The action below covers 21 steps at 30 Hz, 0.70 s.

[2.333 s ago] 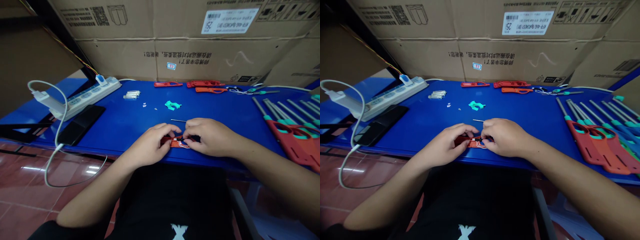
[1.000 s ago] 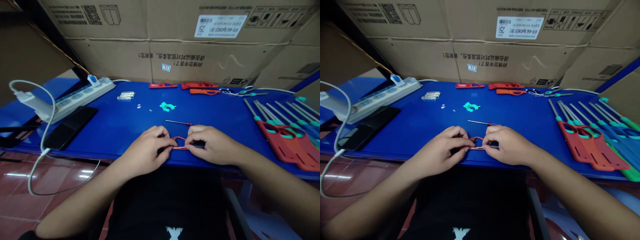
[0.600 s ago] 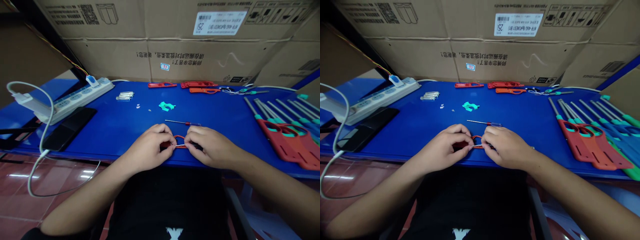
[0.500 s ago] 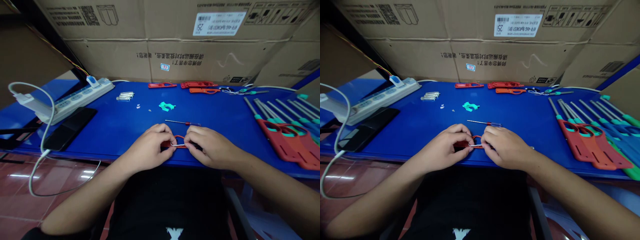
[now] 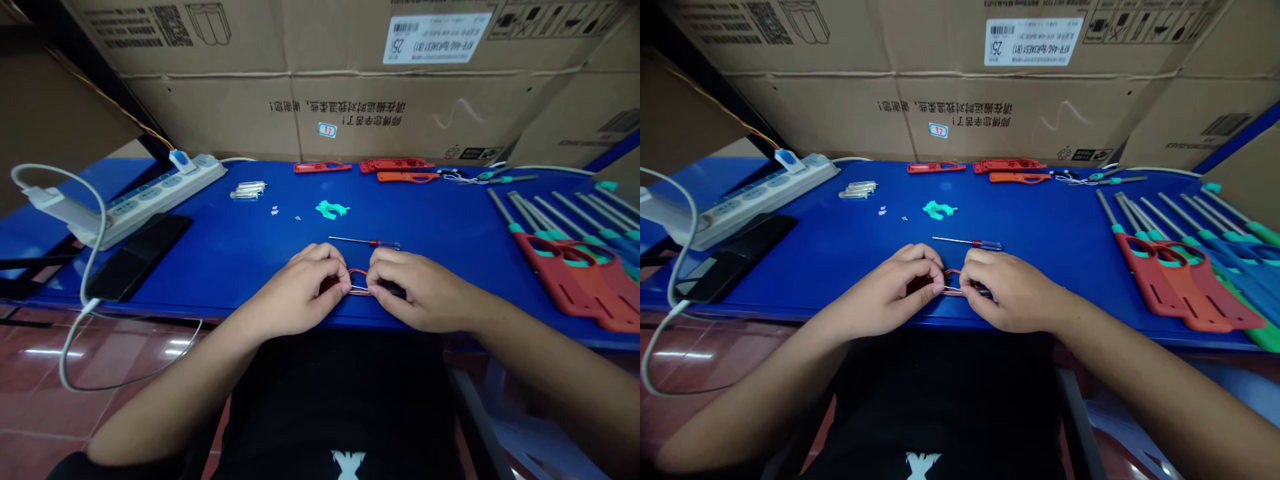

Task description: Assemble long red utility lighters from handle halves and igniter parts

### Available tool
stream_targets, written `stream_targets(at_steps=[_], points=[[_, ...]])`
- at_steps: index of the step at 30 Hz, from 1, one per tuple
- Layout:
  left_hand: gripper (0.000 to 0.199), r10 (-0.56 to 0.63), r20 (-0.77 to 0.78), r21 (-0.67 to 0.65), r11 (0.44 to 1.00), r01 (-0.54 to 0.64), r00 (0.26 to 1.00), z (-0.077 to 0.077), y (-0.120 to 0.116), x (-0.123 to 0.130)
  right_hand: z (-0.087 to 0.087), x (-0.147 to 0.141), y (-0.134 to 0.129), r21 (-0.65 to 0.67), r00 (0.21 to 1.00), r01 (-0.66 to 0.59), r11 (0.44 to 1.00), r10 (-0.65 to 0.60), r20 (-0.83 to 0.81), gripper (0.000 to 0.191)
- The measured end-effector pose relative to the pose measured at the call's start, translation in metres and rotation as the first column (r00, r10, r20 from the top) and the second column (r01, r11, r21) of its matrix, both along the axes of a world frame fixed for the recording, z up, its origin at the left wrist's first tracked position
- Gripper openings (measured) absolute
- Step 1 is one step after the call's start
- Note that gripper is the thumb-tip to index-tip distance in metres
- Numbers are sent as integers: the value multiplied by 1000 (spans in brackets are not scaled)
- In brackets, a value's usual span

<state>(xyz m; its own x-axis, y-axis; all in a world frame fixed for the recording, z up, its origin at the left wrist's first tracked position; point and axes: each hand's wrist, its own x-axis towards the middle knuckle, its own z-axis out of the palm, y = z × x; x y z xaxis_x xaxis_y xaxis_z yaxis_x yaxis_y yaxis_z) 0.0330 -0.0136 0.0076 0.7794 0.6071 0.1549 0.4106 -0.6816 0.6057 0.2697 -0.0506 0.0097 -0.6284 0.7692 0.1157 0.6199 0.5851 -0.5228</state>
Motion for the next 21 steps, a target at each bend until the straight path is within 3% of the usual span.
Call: stream_targets(at_steps=[8,16,21], points=[[7,43,74,26,999,-45,996,0,-4,-3,2,0,0,-24,1000,-2,1000,1,-16,6],[5,52,17,268,962,-55,998,-2,-16,2,0,1,1,-23,1000,-7,1000,7,-24,6],[14,58,-10,363,931,-50,998,-3,-16,8,0,-1,1,-22,1000,-2,1000,2,-18,7]])
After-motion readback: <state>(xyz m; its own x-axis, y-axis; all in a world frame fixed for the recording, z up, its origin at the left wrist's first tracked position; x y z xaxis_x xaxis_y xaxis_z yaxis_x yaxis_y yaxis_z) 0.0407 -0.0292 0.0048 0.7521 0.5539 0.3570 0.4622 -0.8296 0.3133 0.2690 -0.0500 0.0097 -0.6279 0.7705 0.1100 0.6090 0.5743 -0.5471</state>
